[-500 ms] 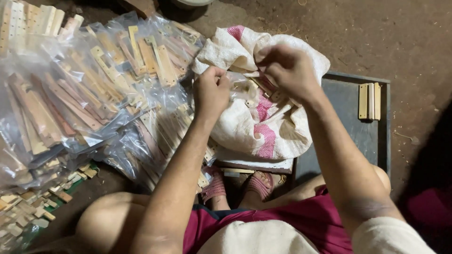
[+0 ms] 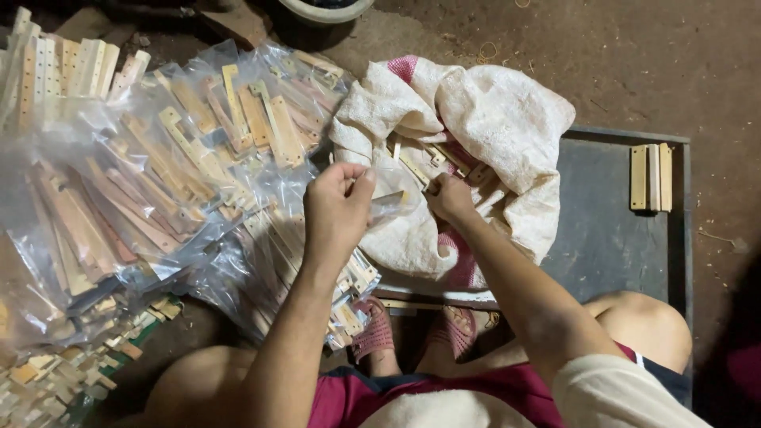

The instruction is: The person picks up wooden slats, places them into plastic bags, and organizes the bags on a tray.

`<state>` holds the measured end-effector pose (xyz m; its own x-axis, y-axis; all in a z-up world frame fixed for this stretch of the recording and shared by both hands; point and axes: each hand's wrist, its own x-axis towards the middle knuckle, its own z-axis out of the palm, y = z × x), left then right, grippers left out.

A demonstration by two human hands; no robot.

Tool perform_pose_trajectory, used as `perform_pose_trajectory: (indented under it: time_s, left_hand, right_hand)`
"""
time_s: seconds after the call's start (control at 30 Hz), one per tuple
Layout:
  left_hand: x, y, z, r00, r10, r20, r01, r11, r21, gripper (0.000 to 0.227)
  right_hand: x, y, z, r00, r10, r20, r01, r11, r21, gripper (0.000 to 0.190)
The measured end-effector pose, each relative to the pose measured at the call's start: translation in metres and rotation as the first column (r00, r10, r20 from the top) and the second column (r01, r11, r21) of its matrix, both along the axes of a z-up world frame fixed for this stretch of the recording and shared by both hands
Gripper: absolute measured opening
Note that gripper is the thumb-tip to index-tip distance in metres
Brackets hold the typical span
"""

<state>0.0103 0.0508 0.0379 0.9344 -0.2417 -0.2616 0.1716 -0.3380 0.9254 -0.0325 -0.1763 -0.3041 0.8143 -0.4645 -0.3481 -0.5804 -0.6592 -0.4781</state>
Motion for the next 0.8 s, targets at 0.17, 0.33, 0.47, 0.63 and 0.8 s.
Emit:
perform_pose_trajectory:
  time_s: [0.17, 0.33, 0.47, 0.63, 0.8]
  left_hand:
    - [-0.001, -0.001, 0.005, 0.998, 0.020, 0.053, -0.016, 0.997, -0.078, 0.018]
    - [-0.003, -0.008, 0.008, 0.996, -0.011, 0.094, 0.020, 0.996, -0.090, 0.017]
    - [-0.002, -0.009, -0.012, 0.989, -0.060, 0.136, 0.059, 0.998, 0.009, 0.016]
    - [-0.015, -0.006, -0.015, 0.968, -0.095, 0.231, 0.051, 0.981, 0.190, 0.018]
    - [-0.016, 0.006, -0.018, 0.969, -0.049, 0.243, -0.005, 0.977, 0.215, 0.021]
  right_hand:
    - [-0.035, -0.005, 0.122, 0.987, -0.014, 0.163, 0.006, 0.999, 0.053, 0.031]
    - [-0.065, -0.047, 0.149, 0.869, -0.181, 0.461, -0.007, 0.926, 0.378, 0.030]
    - [-0.087, -0.066, 0.180, 0.857, 0.008, 0.516, 0.137, 0.961, -0.242, 0.027]
    - [-0.081, -0.046, 0.141, 0.948, 0.038, 0.316, -0.021, 0.998, -0.056, 0.025]
    - [-0.065, -0.002, 0.138, 0.979, 0.129, -0.159, -0.144, 0.986, -0.085, 0.053]
